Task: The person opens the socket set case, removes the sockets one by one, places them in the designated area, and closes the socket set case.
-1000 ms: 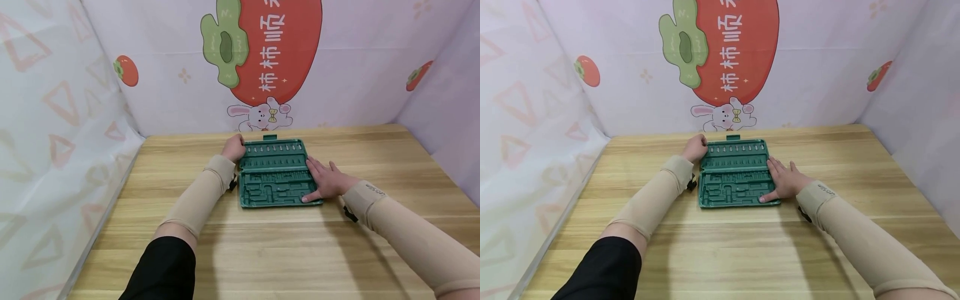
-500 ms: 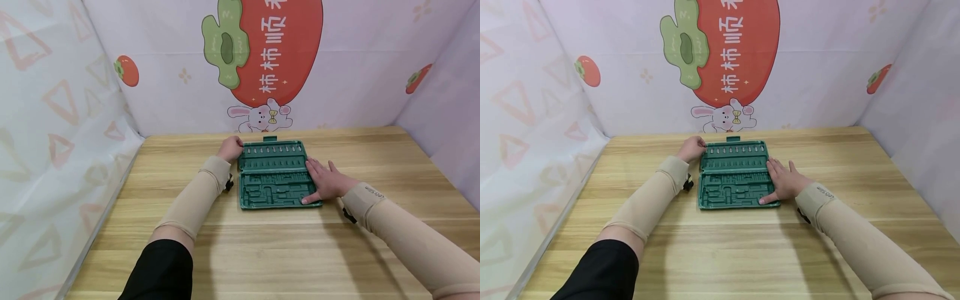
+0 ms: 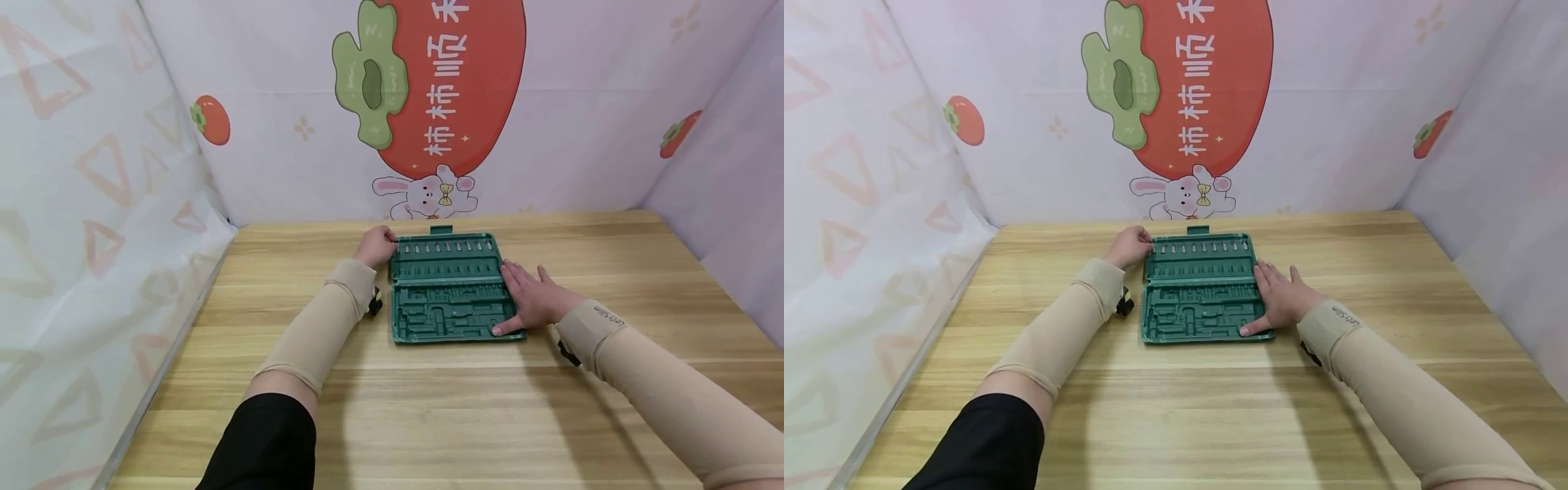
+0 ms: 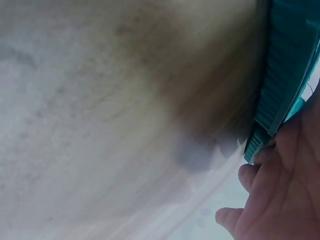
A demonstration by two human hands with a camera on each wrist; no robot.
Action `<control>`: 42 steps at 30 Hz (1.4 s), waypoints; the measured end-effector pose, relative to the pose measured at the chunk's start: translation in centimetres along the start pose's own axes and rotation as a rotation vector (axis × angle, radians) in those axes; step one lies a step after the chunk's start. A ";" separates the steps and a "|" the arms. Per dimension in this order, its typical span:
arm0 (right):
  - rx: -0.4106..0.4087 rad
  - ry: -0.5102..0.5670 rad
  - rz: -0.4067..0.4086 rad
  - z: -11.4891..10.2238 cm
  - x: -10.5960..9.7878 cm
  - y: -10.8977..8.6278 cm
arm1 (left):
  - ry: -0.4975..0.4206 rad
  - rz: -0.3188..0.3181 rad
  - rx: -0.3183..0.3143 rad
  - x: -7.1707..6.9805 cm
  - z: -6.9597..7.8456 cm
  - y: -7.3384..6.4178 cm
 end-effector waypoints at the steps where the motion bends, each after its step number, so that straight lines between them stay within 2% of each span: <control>1: -0.004 0.006 -0.004 0.0 0.0 0.0 | -0.034 0.001 0.003 0.1 -0.2 -0.1; 6: -0.021 0.029 -0.017 -0.1 0.1 0.3 | -0.248 0.028 0.034 0.2 -1.0 -0.2; 9: -0.023 0.036 -0.026 -0.1 0.1 0.5 | -0.360 0.091 0.057 0.1 -1.4 -0.2; 12: -0.022 0.036 -0.034 -0.1 0.0 0.7 | -0.399 0.162 0.063 -0.4 -1.6 -0.2; 14: -0.019 0.031 -0.033 0.0 0.0 0.6 | -0.388 0.183 0.045 -0.7 -1.6 -0.3; 16: -0.016 0.024 -0.031 0.2 0.0 0.5 | -0.356 0.170 0.010 -1.0 -1.5 -0.5; 22: -0.020 0.015 -0.030 1.1 -0.3 -0.2 | -0.331 0.042 -0.072 -0.9 -1.9 -0.3; 27: -0.025 0.029 -0.022 1.4 0.2 -0.3 | -0.151 -0.008 -0.104 -0.9 -1.9 0.4; 29: -0.028 0.033 -0.012 1.4 0.4 -0.4 | -0.068 -0.015 -0.112 -0.9 -1.8 0.6; 37: -0.045 0.053 -0.005 1.1 0.2 0.1 | 0.128 0.011 -0.129 -1.2 -1.5 0.4; 42: -0.052 0.066 -0.010 0.9 0.1 0.4 | 0.161 0.011 -0.110 -1.4 -1.7 0.2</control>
Point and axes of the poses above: each hand's wrist, its own y-axis towards the middle knuckle, its own x-axis out of the palm, z = x × y, the point moved 1 cm from there along y, towards the middle knuckle, and after that the axes turned 13 degrees about -z, right-handed, at the moved point
